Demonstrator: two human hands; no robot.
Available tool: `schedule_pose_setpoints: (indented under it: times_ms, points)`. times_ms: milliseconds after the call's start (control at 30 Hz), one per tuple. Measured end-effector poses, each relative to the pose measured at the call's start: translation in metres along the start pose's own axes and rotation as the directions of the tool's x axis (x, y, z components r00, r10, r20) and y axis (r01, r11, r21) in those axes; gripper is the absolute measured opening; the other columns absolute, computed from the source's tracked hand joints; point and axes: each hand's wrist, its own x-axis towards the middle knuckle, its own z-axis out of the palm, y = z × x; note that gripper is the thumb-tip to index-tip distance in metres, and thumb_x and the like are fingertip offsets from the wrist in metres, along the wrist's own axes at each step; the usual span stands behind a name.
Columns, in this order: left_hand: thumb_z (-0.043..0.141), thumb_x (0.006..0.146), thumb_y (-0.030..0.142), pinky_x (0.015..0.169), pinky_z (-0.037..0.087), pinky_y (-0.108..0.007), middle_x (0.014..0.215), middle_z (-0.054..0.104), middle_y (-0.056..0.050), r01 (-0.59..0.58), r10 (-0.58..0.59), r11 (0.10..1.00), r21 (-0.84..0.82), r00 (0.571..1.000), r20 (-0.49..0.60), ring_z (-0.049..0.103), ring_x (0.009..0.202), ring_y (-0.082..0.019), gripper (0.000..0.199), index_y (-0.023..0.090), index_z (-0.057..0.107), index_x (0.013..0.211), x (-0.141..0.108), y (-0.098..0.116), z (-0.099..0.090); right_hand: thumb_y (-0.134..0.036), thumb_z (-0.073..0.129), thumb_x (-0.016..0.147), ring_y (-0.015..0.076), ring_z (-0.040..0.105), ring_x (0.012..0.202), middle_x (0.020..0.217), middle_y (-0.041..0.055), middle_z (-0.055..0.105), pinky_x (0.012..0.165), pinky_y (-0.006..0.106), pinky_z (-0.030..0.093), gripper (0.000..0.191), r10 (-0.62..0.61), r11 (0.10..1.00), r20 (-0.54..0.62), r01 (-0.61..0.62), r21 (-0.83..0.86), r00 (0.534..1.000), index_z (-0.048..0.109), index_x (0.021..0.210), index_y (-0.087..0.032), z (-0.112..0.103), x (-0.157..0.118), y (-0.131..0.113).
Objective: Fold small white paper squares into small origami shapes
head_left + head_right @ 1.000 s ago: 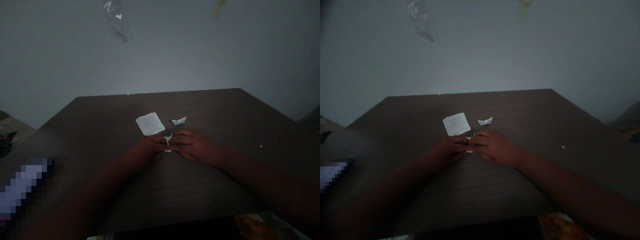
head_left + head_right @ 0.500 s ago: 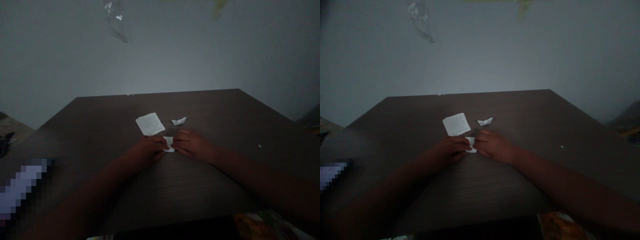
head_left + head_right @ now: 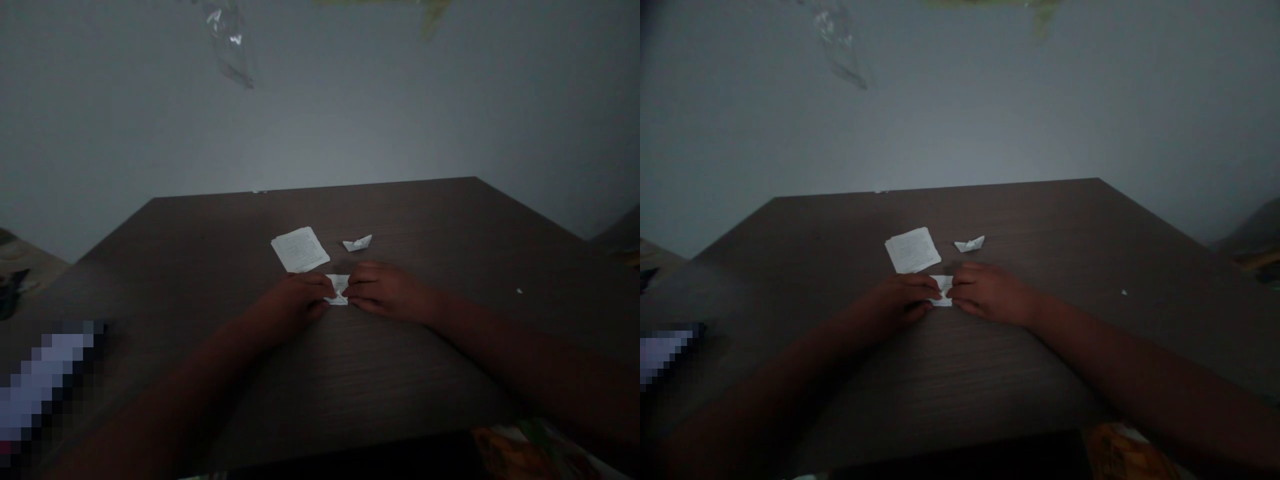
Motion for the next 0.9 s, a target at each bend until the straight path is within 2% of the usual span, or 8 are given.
schedule_pose_setpoints:
  times_ms: [167,300,433,500,600,700,900]
  points:
    - [0.072,0.11,0.013,0.122,0.068,-0.048,0.141,0.092,-0.009,-0.026,0.025,0.999,-0.025,0.999,-0.041,0.088,0.129,-0.029,0.032,0.025,0.09,0.134,0.0,-0.003,0.004,-0.028,0.066,0.125,0.0305,0.078,0.107,0.114,0.0116,0.087,0.1,0.049,0.07,0.028,-0.024,0.997,-0.012,0.023,-0.076,1.0,0.094,0.128,-0.026,0.003,0.004,-0.001]
    - [0.072,0.11,0.012,0.122,0.068,-0.046,0.139,0.092,-0.009,-0.028,0.027,0.999,-0.038,0.999,-0.047,0.088,0.126,-0.028,0.03,0.025,0.09,0.13,0.0,-0.002,0.003,-0.03,0.068,0.125,0.0322,0.08,0.125,0.131,0.0124,0.088,0.115,0.053,0.069,0.026,0.009,0.994,-0.013,-0.01,-0.109,1.0,0.094,0.123,-0.028,0.001,0.004,-0.004]
    - [0.072,0.111,0.012,0.121,0.069,-0.046,0.139,0.093,-0.01,-0.048,0.045,0.997,-0.052,0.997,-0.057,0.089,0.126,-0.03,0.028,0.024,0.089,0.13,0.0,-0.003,0.003,-0.032,0.072,0.125,0.0323,0.079,0.135,0.142,0.0136,0.088,0.122,0.057,0.067,0.02,-0.025,0.999,-0.116,0.022,-0.024,0.993,0.091,0.123,-0.027,0.006,0.002,0.0]
    - [0.072,0.111,0.012,0.121,0.069,-0.044,0.139,0.093,-0.009,-0.056,0.053,0.997,-0.059,0.997,-0.056,0.089,0.126,-0.029,0.028,0.024,0.089,0.13,-0.001,-0.005,0.004,-0.029,0.073,0.124,0.0311,0.08,0.134,0.139,0.0134,0.088,0.122,0.056,0.067,0.016,-0.034,0.998,-0.153,0.043,0.056,0.988,0.089,0.124,-0.026,0.008,0.001,0.004]
    - [0.073,0.111,0.011,0.119,0.069,-0.042,0.138,0.092,-0.009,-0.057,0.053,0.996,-0.064,0.997,-0.063,0.089,0.124,-0.028,0.028,0.024,0.089,0.129,-0.001,-0.007,0.005,-0.024,0.073,0.122,0.0289,0.081,0.12,0.123,0.0107,0.088,0.116,0.054,0.069,0.013,-0.016,0.984,-0.17,0.046,0.174,0.985,0.086,0.121,-0.025,0.008,0.002,0.006]
    - [0.073,0.11,0.008,0.117,0.069,-0.042,0.138,0.092,-0.01,-0.074,0.069,0.995,-0.064,0.995,-0.068,0.089,0.123,-0.028,0.028,0.023,0.089,0.128,0.0,-0.007,0.007,-0.025,0.073,0.123,0.028,0.08,0.111,0.111,0.0081,0.086,0.11,0.051,0.069,0.013,0.05,0.968,-0.169,-0.006,0.249,0.984,0.084,0.116,-0.026,0.005,0.003,0.005]
    - [0.07,0.112,0.005,0.113,0.068,-0.04,0.132,0.092,-0.01,-0.113,0.111,0.993,-0.038,0.992,-0.066,0.089,0.119,-0.026,0.027,0.021,0.089,0.123,0.002,-0.005,0.005,-0.026,0.073,0.124,0.0285,0.079,0.111,0.11,0.008,0.085,0.109,0.05,0.067,0.014,0.145,0.954,-0.165,-0.094,0.285,0.976,0.083,0.115,-0.025,0.003,0.003,0.003]
